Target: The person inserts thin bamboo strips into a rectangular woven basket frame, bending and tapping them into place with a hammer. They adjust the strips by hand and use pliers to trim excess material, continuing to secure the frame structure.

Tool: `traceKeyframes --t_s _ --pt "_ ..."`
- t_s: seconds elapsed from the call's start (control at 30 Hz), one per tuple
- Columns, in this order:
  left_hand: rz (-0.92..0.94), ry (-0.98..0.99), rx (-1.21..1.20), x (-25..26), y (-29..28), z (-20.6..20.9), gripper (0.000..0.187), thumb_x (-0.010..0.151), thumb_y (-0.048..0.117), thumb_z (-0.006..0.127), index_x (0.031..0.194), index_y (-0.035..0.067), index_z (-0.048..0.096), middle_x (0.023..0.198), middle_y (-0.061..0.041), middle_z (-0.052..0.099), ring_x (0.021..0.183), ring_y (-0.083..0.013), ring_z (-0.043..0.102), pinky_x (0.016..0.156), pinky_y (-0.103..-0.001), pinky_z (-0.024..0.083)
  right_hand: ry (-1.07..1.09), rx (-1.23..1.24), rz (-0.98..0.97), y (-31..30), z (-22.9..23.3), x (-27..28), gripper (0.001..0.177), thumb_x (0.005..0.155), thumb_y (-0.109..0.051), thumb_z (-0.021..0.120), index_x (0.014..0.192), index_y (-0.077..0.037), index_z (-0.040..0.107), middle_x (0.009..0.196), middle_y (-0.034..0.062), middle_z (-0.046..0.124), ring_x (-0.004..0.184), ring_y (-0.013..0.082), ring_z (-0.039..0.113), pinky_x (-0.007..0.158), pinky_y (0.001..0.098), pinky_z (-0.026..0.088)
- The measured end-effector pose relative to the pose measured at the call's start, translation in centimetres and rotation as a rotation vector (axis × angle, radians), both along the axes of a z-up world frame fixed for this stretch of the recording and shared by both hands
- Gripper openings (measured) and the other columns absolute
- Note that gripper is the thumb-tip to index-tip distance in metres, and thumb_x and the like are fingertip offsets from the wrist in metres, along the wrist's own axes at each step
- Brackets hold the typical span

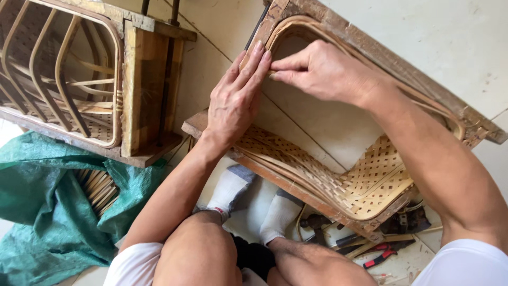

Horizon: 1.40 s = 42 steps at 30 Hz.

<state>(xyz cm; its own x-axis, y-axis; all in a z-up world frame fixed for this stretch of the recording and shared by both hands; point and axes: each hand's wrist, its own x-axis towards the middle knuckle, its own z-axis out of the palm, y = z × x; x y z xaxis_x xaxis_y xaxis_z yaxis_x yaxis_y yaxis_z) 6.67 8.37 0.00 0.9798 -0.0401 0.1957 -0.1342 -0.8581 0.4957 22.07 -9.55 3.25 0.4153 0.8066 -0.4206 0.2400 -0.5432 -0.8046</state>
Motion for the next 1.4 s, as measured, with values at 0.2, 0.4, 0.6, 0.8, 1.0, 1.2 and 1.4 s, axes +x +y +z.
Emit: traceKeyframes --t_s 0.2,0.4,0.6,0.8,1.0,1.2,1.4 --pt "0.059 0.085 -0.68 0.0 0.9 2.2 0.063 0.098 -0.001 0.073 0.153 0.008 0.044 0.157 -0.015 0.049 0.141 -0.0314 0.054 0.12 -0.037 0.047 -0.724 -0.243 0.353 -0.5 -0.4 -1.6 0.042 0.11 -0.046 0.052 0.12 -0.012 0.074 0.086 0.0096 0.074 0.064 0.0209 0.068 0.055 0.0358 0.057" --pt "0.285 -0.03 -0.297 -15.6 6.7 1.1 0.021 0.108 -0.003 0.071 0.126 0.007 0.065 0.13 -0.014 0.071 0.117 -0.0269 0.071 0.1 -0.034 0.058 -1.217 0.35 0.057 -6.2 -0.9 -3.6 0.038 0.109 -0.04 0.066 0.125 -0.007 0.074 0.098 0.0071 0.073 0.08 0.0175 0.066 0.067 0.0295 0.054" --pt "0.365 0.336 0.184 -29.7 9.1 -5.5 0.048 0.083 0.012 0.071 0.128 -0.004 0.062 0.11 -0.024 0.066 0.1 -0.0431 0.062 0.09 -0.049 0.051 -1.132 0.045 -0.289 -19.9 3.8 -3.1 0.03 0.109 -0.031 0.064 0.123 -0.006 0.071 0.106 0.0103 0.071 0.091 0.0223 0.064 0.08 0.034 0.053" --pt "0.276 0.418 0.138 -28.2 3.4 3.7 0.063 0.084 0.034 0.066 0.129 -0.009 0.059 0.117 -0.027 0.063 0.11 -0.0415 0.056 0.098 -0.052 0.046 -0.885 -0.038 -0.796 -31.1 5.1 -13.7 0.022 0.109 -0.022 0.061 0.121 -0.005 0.068 0.113 0.0135 0.07 0.102 0.0271 0.063 0.092 0.0386 0.052" --pt "0.501 0.364 0.048 -29.0 0.2 11.2 0.065 0.088 0.042 0.061 0.123 -0.013 0.061 0.108 -0.024 0.065 0.101 -0.0337 0.059 0.093 -0.047 0.049 -0.59 0.223 -0.923 -27.2 7.6 -15.8 0.014 0.108 -0.012 0.059 0.119 -0.005 0.065 0.12 0.0168 0.068 0.114 0.0319 0.062 0.104 0.0432 0.051" --pt "0.389 1.119 -1.045 -18.4 7.1 6.3 0.035 0.1 0.029 0.055 0.114 0.003 0.074 0.068 -0.002 0.064 0.052 -0.008 0.054 0.044 -0.024 0.041 -0.168 0.65 -0.494 -9.8 8.3 -20.3 0.059 0.108 -0.01 0.066 0.157 -0.001 0.035 0.168 0.0185 0.025 0.148 0.0282 0.051 0.124 0.0428 0.054" --pt "-0.119 1.358 -1.295 -11.4 -3.4 4.1 0.036 0.101 0.031 0.054 0.114 0.005 0.074 0.069 -0.006 0.07 0.047 -0.0112 0.056 0.042 -0.023 0.042 -0.158 1.049 -0.963 -4.0 3.0 -17.8 0.024 0.116 -0.014 0.043 0.134 -0.006 0.057 0.11 0.0132 0.07 0.063 0.0107 0.071 0.052 0.0228 0.059"
